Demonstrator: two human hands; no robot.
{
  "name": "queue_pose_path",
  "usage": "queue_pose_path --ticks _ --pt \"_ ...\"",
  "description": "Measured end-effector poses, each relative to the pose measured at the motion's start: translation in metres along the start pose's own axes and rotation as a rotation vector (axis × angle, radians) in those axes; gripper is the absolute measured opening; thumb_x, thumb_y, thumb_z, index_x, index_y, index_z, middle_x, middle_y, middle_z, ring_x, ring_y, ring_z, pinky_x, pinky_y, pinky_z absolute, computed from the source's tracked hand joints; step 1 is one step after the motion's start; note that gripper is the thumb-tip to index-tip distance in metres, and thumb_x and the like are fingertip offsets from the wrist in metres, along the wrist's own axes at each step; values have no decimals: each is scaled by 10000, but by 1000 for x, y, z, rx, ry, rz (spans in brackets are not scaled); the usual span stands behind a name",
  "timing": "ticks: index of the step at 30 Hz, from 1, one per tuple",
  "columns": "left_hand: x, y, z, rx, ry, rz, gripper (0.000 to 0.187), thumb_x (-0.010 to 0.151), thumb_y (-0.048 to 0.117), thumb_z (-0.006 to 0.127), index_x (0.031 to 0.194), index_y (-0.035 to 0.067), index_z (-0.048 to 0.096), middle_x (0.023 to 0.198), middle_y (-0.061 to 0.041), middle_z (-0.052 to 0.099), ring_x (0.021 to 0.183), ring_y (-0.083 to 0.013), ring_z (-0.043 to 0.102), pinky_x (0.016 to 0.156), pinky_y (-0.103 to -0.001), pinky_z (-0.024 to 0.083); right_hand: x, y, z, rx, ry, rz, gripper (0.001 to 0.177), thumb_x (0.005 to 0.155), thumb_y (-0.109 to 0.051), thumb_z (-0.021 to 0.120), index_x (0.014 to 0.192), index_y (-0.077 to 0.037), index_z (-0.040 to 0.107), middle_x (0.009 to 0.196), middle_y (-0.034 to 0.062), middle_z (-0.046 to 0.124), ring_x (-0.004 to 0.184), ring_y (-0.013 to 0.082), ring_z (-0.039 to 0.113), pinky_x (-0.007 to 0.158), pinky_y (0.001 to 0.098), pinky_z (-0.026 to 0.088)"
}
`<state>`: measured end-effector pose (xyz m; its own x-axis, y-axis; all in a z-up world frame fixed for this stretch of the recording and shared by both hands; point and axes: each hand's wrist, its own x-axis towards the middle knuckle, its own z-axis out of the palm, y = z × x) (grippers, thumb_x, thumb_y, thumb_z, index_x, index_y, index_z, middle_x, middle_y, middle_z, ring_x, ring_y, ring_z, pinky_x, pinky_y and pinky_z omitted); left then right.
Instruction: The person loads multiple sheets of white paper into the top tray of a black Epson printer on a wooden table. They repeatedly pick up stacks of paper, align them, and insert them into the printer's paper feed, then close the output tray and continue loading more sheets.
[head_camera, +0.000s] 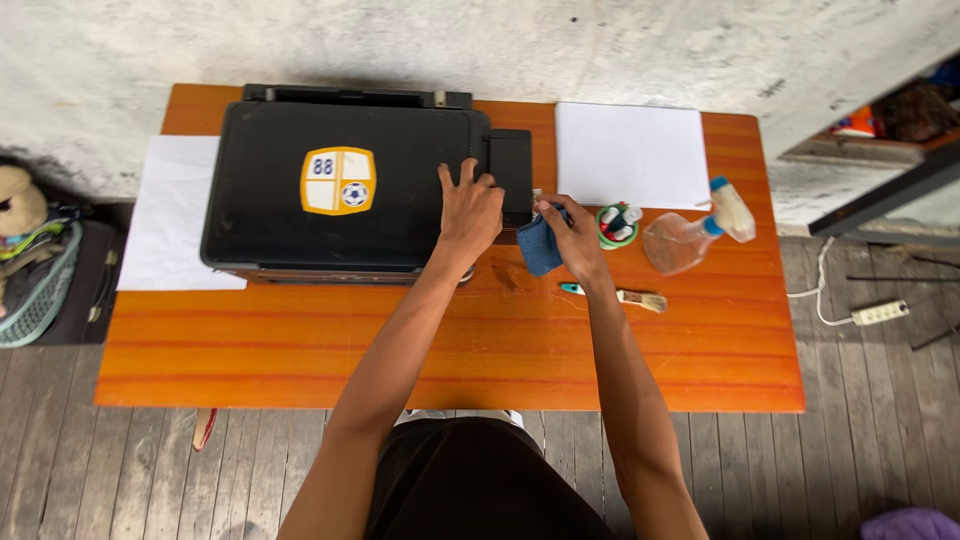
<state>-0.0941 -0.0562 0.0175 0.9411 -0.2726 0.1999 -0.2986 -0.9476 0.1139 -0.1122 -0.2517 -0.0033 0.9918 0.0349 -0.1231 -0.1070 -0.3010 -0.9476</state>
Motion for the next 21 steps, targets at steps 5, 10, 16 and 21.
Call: queue_pose_path --ticks 5,10,16,21 --pt "-3 52 11 -428 199 159 102 884 119 723 918 38 775 978 -74 732 1023 -265 647 896 -493 479 -15 63 -50 82 -60 6 416 891 -51 539 1303 -66 594 1048 59 615 958 161 571 863 299 497" --pt "-12 91 40 -648 -54 163 109 904 121 702 922 28 756 868 -84 699 795 -270 698 706 -411 565 -36 105 -49 -67 -16 12 527 867 -55 663 1373 -47 517 1168 147 621 1067 215 611 930 363 520" --pt "-6 93 55 -642 -198 136 129 929 132 682 958 31 756 894 -88 716 775 -258 717 690 -402 580 -62 83 -55 -244 134 -157 474 874 -74 730 1320 -6 585 1227 194 671 1109 273 651 919 388 551" --pt "24 101 49 -700 -251 106 168 938 153 668 1009 21 744 994 -122 725 760 -241 729 659 -370 607 -80 75 -120 11 290 -114 153 939 -36 579 1013 7 705 881 65 720 800 152 706 658 279 546"
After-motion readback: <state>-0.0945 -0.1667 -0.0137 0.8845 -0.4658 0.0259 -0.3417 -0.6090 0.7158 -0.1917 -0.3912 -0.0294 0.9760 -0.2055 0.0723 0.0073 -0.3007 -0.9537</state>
